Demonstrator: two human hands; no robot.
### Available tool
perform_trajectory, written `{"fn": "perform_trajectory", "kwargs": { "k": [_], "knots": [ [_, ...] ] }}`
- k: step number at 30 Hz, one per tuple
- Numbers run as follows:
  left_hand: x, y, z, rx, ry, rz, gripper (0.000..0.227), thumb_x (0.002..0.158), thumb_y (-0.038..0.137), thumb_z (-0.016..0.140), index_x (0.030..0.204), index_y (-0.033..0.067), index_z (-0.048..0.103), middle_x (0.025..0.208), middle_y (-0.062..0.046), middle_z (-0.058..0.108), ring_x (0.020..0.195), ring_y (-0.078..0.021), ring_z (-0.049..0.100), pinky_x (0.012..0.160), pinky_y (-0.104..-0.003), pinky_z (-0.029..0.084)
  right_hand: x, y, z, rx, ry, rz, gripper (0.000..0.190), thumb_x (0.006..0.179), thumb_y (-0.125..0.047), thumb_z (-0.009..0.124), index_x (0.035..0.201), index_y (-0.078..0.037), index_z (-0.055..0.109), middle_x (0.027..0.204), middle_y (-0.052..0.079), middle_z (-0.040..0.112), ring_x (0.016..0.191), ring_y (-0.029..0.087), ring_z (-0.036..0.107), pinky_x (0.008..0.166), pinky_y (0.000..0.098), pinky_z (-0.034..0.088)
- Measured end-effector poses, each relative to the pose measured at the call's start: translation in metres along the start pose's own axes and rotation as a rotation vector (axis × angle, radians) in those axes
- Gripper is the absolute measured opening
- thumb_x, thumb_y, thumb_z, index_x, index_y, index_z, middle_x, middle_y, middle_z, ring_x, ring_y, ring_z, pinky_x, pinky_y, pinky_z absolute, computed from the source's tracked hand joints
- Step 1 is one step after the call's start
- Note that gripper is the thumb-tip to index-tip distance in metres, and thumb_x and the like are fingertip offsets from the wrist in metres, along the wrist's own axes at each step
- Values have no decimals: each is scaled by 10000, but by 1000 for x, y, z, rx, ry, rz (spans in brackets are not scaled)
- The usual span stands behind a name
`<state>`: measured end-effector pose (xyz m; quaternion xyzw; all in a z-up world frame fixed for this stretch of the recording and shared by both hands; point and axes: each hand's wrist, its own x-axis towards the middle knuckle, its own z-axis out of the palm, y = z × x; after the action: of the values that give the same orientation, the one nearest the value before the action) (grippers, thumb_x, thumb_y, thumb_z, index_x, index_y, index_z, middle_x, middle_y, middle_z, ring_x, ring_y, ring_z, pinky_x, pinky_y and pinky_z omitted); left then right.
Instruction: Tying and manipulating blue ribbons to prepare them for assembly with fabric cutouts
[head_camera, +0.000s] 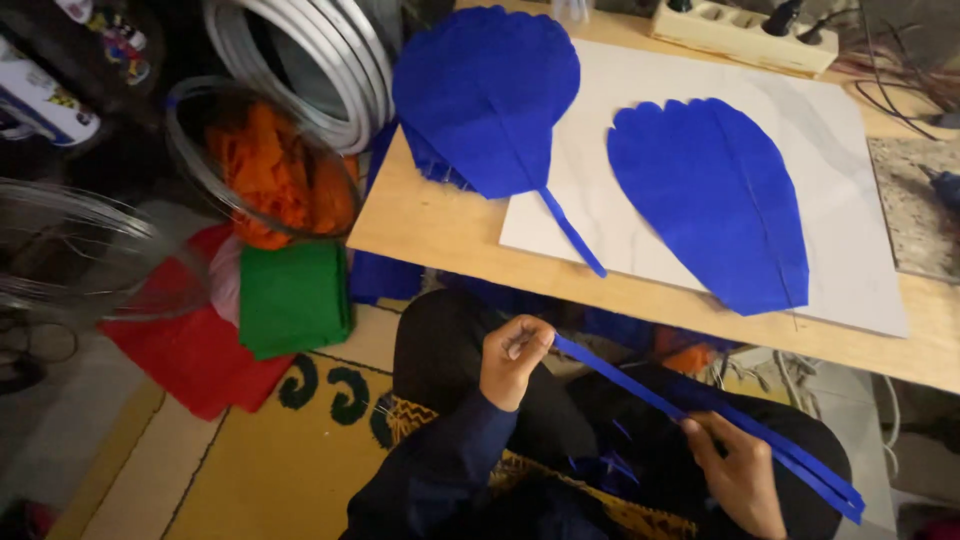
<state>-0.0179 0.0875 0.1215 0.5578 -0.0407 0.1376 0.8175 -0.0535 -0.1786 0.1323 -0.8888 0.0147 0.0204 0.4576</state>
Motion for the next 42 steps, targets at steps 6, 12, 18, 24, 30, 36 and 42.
{"fn": "perform_trajectory", "kwargs": {
  "k": [6,12,18,24,30,36,42],
  "knots": [
    [0,28,5,-55,-17,25,79,844,80,553,809,13,573,718,-14,524,636,-70,429,614,-171,346,-1,4,-16,-25,83,-4,137,795,-84,589,799,26,671,494,58,531,439,128,407,423,235,334],
    [-1,55,21,150,-83,147,51,797,39,551,770,2,574,738,-42,561,649,-109,477,632,-199,394,5,7,-7,-158,-25,-51,126,747,-153,610,807,-73,687,641,12,593,499,146,479,462,244,392],
    [-9,60,44,583,-360,295,56,712,105,632,690,58,611,903,-39,600,844,-188,520,765,-290,420,-2,-34,0,-67,-201,-334,424,675,-176,654,1082,-77,589,1189,50,566,1074,214,548,898,315,416],
    [-19,48,59,571,-491,265,64,712,135,632,692,75,625,949,-29,571,929,-194,492,840,-307,405,-10,-32,31,214,-322,-326,241,738,-179,607,913,-14,621,853,48,656,746,150,585,690,259,465],
    [-15,55,61,464,-407,248,51,724,84,613,702,39,604,881,-59,614,818,-194,556,754,-291,449,-11,-17,40,436,-291,-124,236,831,-133,509,769,26,673,529,29,551,486,102,467,478,214,408],
    [-18,13,54,-33,-494,-145,426,888,352,470,1074,-22,552,1086,-103,575,969,-172,533,879,-268,391,-7,-35,32,586,-248,-29,243,873,-118,451,794,33,624,531,9,450,468,83,365,432,204,309],
    [-32,15,80,-217,-345,-307,343,867,234,545,1054,-50,591,746,-147,643,632,-126,600,604,-216,487,3,-32,45,625,-258,-183,317,892,-137,463,623,-26,588,421,12,469,379,87,405,409,203,359]
  ]
}}
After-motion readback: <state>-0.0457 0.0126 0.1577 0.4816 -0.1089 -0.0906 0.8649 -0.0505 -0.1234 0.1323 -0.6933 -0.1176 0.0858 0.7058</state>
